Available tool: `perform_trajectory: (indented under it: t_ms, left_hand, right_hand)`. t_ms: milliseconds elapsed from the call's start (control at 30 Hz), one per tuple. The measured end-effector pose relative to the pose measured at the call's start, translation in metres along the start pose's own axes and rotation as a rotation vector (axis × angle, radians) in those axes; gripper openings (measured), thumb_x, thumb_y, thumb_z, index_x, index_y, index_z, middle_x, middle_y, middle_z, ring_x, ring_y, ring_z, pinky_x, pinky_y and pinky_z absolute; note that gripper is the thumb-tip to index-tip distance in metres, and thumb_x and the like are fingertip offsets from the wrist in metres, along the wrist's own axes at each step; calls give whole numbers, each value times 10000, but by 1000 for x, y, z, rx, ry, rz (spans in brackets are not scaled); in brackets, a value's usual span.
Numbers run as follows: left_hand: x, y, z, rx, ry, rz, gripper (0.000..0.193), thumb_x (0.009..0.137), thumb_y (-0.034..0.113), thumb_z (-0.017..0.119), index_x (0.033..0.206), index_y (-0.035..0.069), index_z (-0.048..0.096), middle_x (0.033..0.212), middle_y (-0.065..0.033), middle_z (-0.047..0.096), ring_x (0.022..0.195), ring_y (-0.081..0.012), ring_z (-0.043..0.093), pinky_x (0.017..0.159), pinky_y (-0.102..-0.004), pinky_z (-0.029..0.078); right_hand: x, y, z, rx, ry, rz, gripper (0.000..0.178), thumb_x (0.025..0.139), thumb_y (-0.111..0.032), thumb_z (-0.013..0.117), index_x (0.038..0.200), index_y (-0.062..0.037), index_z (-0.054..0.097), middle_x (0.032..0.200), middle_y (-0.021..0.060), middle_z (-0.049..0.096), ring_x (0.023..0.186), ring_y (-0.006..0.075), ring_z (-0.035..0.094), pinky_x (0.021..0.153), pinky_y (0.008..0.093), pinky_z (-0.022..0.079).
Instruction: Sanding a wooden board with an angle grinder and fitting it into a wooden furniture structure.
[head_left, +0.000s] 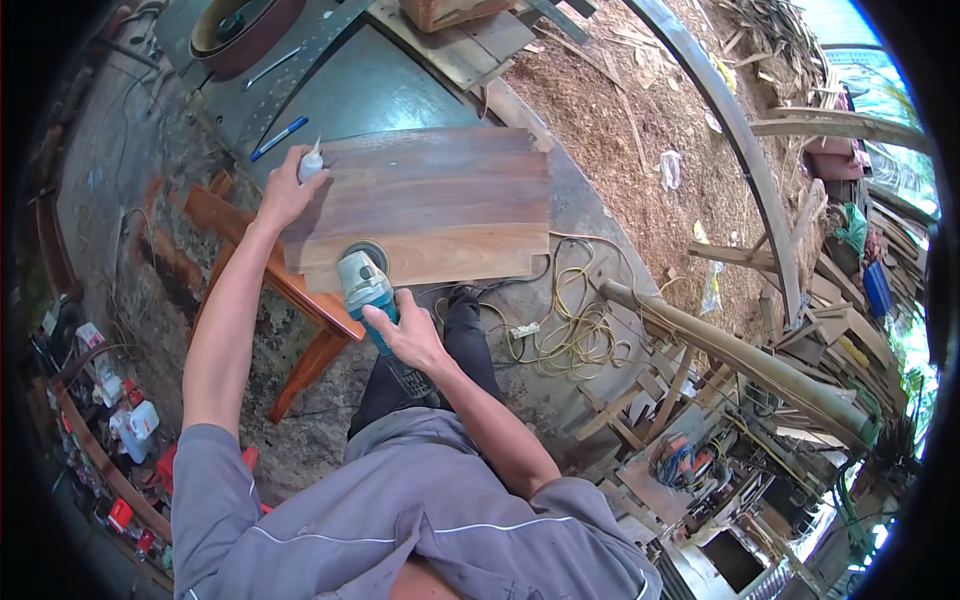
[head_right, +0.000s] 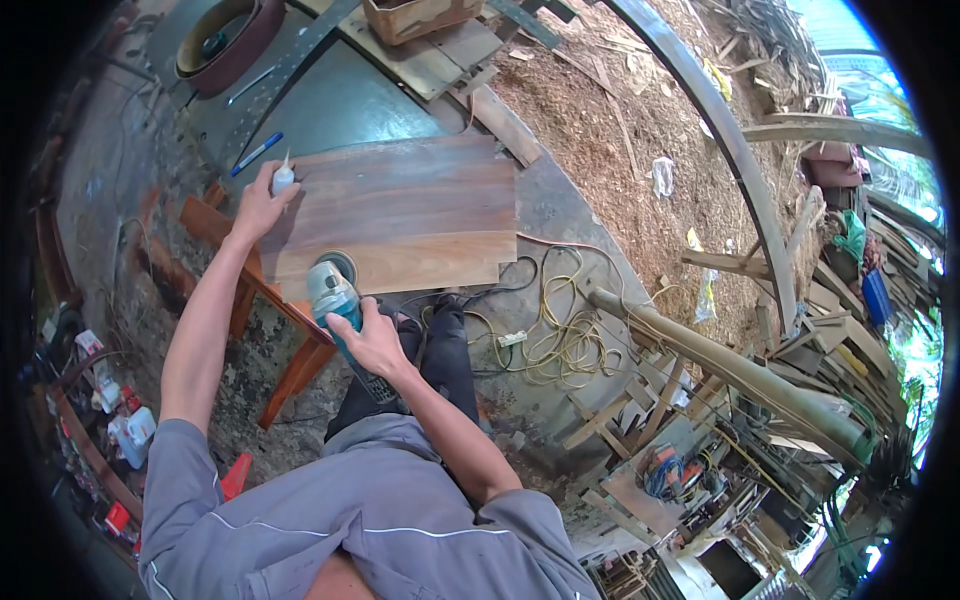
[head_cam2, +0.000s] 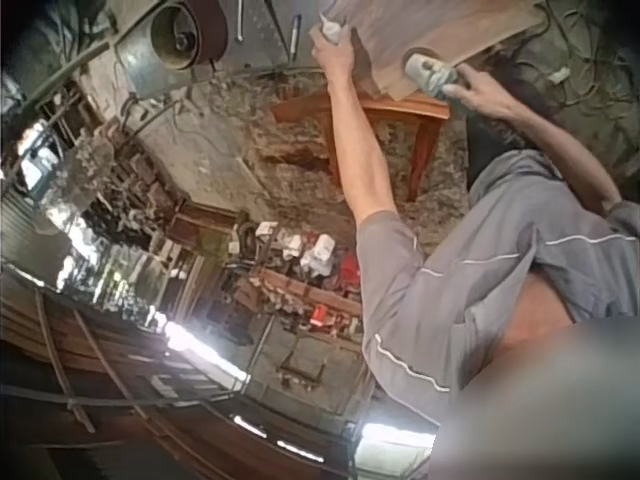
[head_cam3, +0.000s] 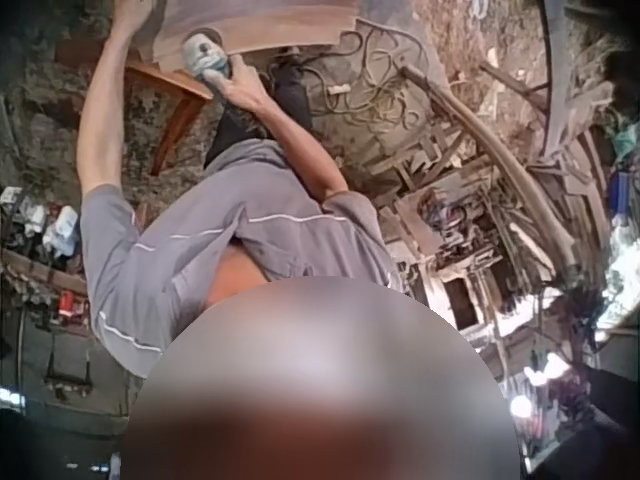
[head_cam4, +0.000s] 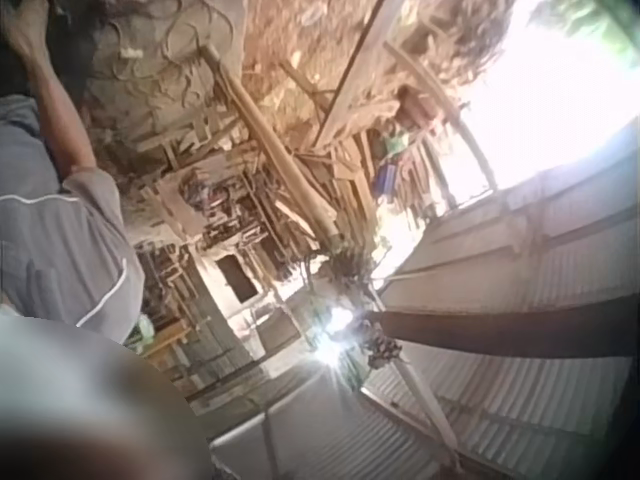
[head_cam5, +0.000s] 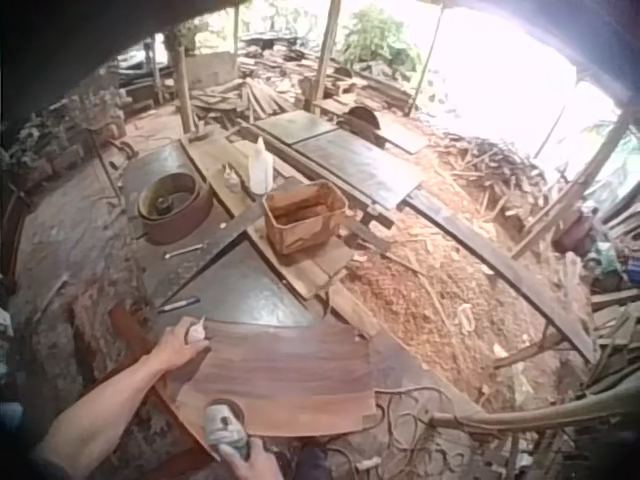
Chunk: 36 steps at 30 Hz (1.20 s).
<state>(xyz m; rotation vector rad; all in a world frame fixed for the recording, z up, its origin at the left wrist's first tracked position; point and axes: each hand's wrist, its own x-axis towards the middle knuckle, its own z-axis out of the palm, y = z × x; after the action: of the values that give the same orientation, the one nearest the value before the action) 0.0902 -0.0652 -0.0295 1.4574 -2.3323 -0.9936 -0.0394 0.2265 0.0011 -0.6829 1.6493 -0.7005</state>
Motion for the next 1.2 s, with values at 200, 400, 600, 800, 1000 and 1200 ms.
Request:
perform_trajectory:
  t_ms: [200,400,600,800,1000,1200]
  left_hand:
    - [-2,-1,0,-25,1,17,462,897,284,735,1264,81,542,1088,-222,710,1049,-407,685,870,-457,540]
    - [-2,-2,1,-32,4,24,460,899,275,729,1279,93,545,1072,-208,715,1039,-402,692,859,-440,542]
    - [-5,-3,11,-59,33,-1,470,896,273,731,1293,101,548,1071,-199,709,1018,-385,695,857,-431,540]
    - [-17,11,48,-382,247,-121,432,844,167,787,1226,67,611,1102,-72,670,975,-156,645,862,-328,527]
    - [-127,113,108,-767,71,98,357,836,16,611,1182,90,565,1078,-72,616,1010,-172,605,883,-339,507]
    - [-233,170,109,-897,-506,122,302,859,97,753,1087,64,557,1057,-65,571,994,-193,589,878,-321,470]
  right_hand:
    - [-32,48,-65,37,282,-16,640,946,-562,588,1155,40,525,1048,293,661,993,393,663,882,472,492]
    - [-46,111,-135,290,579,17,611,1005,-550,522,1190,29,579,1078,152,640,997,238,598,898,381,465]
    - [-49,134,-170,542,677,-29,507,1041,-521,499,1105,-28,596,897,-16,542,782,93,478,706,282,430]
    - [-74,151,-157,930,714,-82,514,1017,-508,539,1199,-27,560,894,101,677,775,245,696,677,357,580]
    - [-88,91,-142,1305,540,-126,536,963,-506,621,1139,0,606,934,146,691,841,272,694,783,399,595]
    - [-70,51,-148,1262,659,-246,481,948,-478,637,1094,-26,567,971,112,650,866,229,640,845,371,554]
